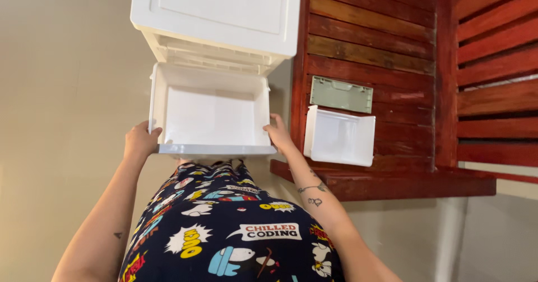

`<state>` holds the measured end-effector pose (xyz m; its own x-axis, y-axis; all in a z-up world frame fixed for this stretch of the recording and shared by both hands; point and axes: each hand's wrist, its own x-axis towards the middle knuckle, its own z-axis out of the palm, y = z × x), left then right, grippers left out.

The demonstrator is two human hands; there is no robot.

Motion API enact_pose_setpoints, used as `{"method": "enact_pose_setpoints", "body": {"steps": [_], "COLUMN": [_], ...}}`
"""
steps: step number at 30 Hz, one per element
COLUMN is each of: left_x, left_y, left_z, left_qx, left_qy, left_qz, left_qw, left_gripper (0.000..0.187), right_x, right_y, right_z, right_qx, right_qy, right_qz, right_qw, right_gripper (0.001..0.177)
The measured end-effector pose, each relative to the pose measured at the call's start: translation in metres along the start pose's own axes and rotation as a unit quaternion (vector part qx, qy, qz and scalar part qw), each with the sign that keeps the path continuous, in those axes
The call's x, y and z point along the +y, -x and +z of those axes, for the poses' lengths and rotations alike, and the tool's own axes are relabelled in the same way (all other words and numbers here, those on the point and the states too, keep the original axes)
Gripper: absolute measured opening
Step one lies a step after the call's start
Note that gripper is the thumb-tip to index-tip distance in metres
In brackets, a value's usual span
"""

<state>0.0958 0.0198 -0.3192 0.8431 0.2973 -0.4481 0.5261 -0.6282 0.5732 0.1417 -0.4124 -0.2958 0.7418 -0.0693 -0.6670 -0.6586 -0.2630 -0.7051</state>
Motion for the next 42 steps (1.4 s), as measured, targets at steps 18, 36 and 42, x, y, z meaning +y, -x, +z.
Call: {"method": "enact_pose_setpoints", "body": {"steps": [18, 36, 42], "left_x": [0.04, 0.1, 0.096], "left_y": [-0.024, -0.054, -0.091], "left_z": [-0.003, -0.025, -0.012], "left_qx": [-0.069, -0.188, -0.144], "left_qy": [-0.06, -0.127, -0.092], "left_qz": [0.079, 0.033, 0.034], "left_qw": [0.993, 0.973, 0.985], "left_gripper": [0.084, 0.114, 0.118], "right_x": [0.012, -0.056, -0.063], "right_y": [-0.014, -0.025, -0.064], "right_z": [-0.007, -0.003, -0.007], "right_qx": [0.103, 0.092, 0.105], "right_qy": [0.189, 0.246, 0.289], "right_qz": [-0.145, -0.098, -0.09], "right_qw": [0.966, 0.96, 0.947], "right_gripper": [0.075, 0.082, 0.077]}}
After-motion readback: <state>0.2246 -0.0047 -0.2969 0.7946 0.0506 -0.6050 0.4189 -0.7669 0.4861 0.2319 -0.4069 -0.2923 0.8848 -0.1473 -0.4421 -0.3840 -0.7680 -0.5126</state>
